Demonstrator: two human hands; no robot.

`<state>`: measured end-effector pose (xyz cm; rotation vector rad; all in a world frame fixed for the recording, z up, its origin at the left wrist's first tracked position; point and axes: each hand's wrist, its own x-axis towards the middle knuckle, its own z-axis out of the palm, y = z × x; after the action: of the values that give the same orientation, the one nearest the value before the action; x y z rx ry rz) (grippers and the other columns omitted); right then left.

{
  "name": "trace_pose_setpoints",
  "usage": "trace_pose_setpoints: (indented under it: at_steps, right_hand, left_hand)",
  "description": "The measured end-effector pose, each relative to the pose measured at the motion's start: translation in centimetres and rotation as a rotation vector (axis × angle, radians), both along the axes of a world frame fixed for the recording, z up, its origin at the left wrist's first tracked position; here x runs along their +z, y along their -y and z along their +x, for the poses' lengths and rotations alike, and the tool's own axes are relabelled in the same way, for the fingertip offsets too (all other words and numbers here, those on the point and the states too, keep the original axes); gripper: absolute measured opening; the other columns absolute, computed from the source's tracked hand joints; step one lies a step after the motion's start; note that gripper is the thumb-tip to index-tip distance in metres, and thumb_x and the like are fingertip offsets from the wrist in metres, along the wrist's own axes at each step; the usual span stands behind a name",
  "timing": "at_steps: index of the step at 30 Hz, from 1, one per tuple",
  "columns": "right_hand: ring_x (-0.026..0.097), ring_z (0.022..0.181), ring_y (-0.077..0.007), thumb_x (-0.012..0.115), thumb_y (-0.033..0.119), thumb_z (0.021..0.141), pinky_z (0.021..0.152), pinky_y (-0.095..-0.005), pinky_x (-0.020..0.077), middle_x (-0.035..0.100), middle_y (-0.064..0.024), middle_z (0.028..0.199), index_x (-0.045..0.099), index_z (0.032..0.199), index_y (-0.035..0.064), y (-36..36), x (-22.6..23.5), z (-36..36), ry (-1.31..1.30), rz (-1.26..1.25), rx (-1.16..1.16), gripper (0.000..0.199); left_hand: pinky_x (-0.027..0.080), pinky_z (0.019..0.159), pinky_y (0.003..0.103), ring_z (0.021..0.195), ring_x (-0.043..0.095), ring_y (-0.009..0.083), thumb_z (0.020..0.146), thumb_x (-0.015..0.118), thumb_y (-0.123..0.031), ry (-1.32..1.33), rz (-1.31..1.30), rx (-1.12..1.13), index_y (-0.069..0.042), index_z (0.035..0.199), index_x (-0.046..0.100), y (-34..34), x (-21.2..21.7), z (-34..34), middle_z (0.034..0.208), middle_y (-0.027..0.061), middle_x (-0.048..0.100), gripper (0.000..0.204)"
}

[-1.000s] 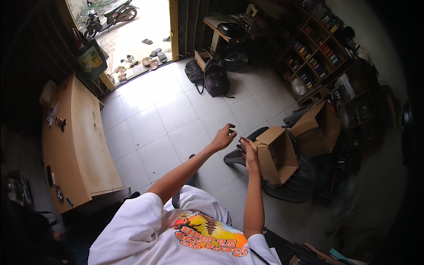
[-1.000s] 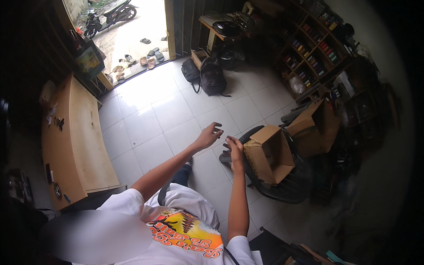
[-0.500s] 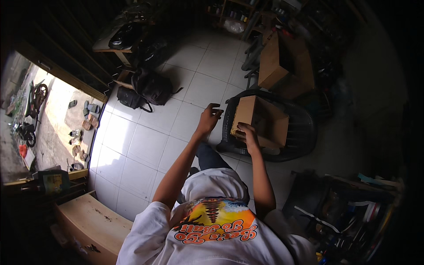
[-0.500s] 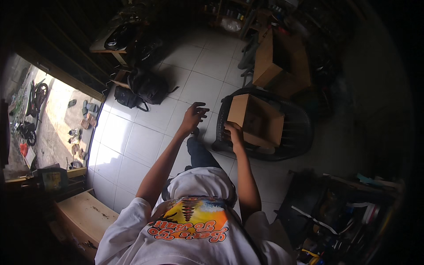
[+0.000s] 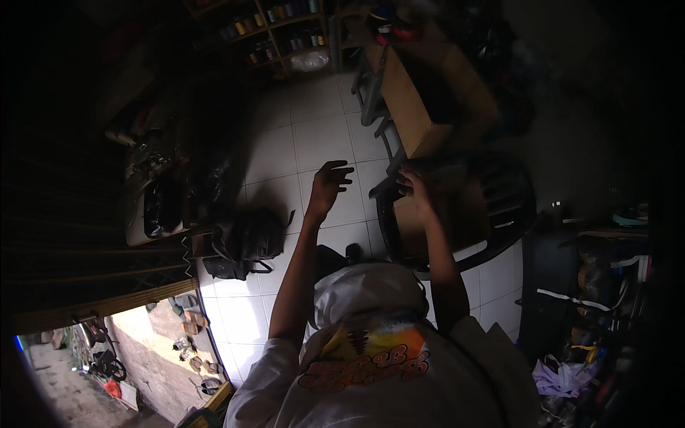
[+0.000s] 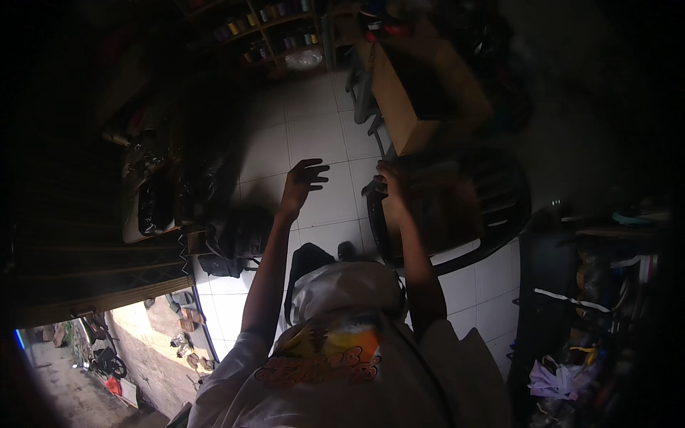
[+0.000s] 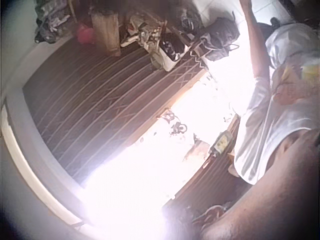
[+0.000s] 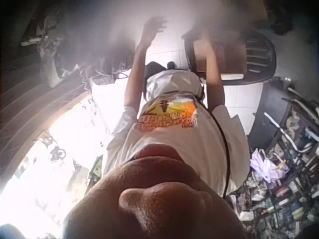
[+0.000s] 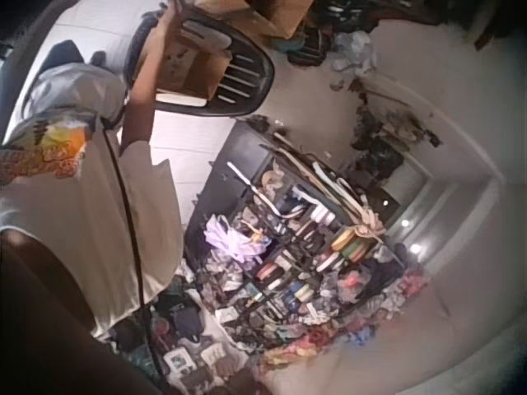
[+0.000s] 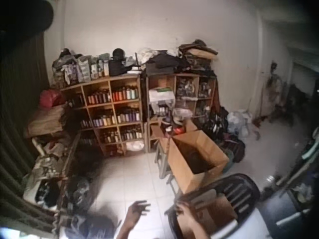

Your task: The person takes several rolls of colored tape or ribbon from a cardboard box one at a time and places them onto a metal storage shelf already containing many other rolls.

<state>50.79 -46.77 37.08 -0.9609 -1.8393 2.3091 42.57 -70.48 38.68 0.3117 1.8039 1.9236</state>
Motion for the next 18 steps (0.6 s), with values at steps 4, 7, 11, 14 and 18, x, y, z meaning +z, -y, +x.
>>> trace_pose_setpoints:
  at_steps: [4,7,11,14,18]
  right_hand:
    - [0.064,0.085,-0.0153,0.063,0.022,0.084,0.069,-0.0291,0.0501,0.065,-0.0038,0.101,0.062,0.113,0.0054,2.8,1.8,-7.6,0.071,0.023,0.032,0.033]
    - [0.064,0.085,-0.0150,0.062,0.022,0.084,0.068,-0.0306,0.0498,0.065,-0.0037,0.100,0.062,0.112,0.0060,3.8,1.0,-13.4,0.067,0.027,0.036,0.033]
    - [0.065,0.093,-0.0181,0.066,0.030,0.084,0.075,-0.0333,0.0497,0.063,-0.0051,0.108,0.059,0.116,0.0047,3.7,-0.2,-19.8,0.074,0.028,0.032,0.041]
    - [0.064,0.094,-0.0203,0.065,0.033,0.085,0.076,-0.0351,0.0496,0.062,-0.0066,0.112,0.058,0.117,0.0038,3.1,-0.1,-23.3,0.058,0.029,-0.023,0.044]
    - [0.065,0.093,-0.0211,0.064,0.034,0.085,0.076,-0.0358,0.0493,0.061,-0.0109,0.111,0.056,0.121,-0.0003,1.3,-0.2,-25.5,0.059,0.061,-0.160,0.050]
  left_hand:
    - [0.051,0.082,0.038,0.094,0.065,0.0253,0.093,0.052,-0.026,0.050,-0.002,0.004,0.000,0.126,0.050,0.5,-1.2,-8.3,0.116,0.0158,0.064,0.042]
    - [0.052,0.078,0.036,0.093,0.065,0.0241,0.094,0.051,-0.023,0.040,0.034,-0.010,-0.001,0.123,0.053,-0.4,-3.0,-14.7,0.113,0.0135,0.065,0.037]
    - [0.052,0.075,0.034,0.088,0.064,0.0209,0.095,0.051,-0.018,-0.017,-0.052,-0.062,-0.002,0.116,0.062,-2.4,-3.0,-23.6,0.103,0.0086,0.066,0.029]
    - [0.051,0.074,0.033,0.087,0.063,0.0189,0.094,0.051,-0.018,-0.047,-0.145,-0.174,-0.002,0.115,0.063,-4.5,-2.1,-29.3,0.096,0.0085,0.066,0.029]
    - [0.050,0.085,0.036,0.102,0.062,0.0227,0.096,0.053,-0.025,-0.008,-0.236,-0.406,-0.003,0.121,0.059,-9.7,-0.5,-34.6,0.113,0.0115,0.064,0.034]
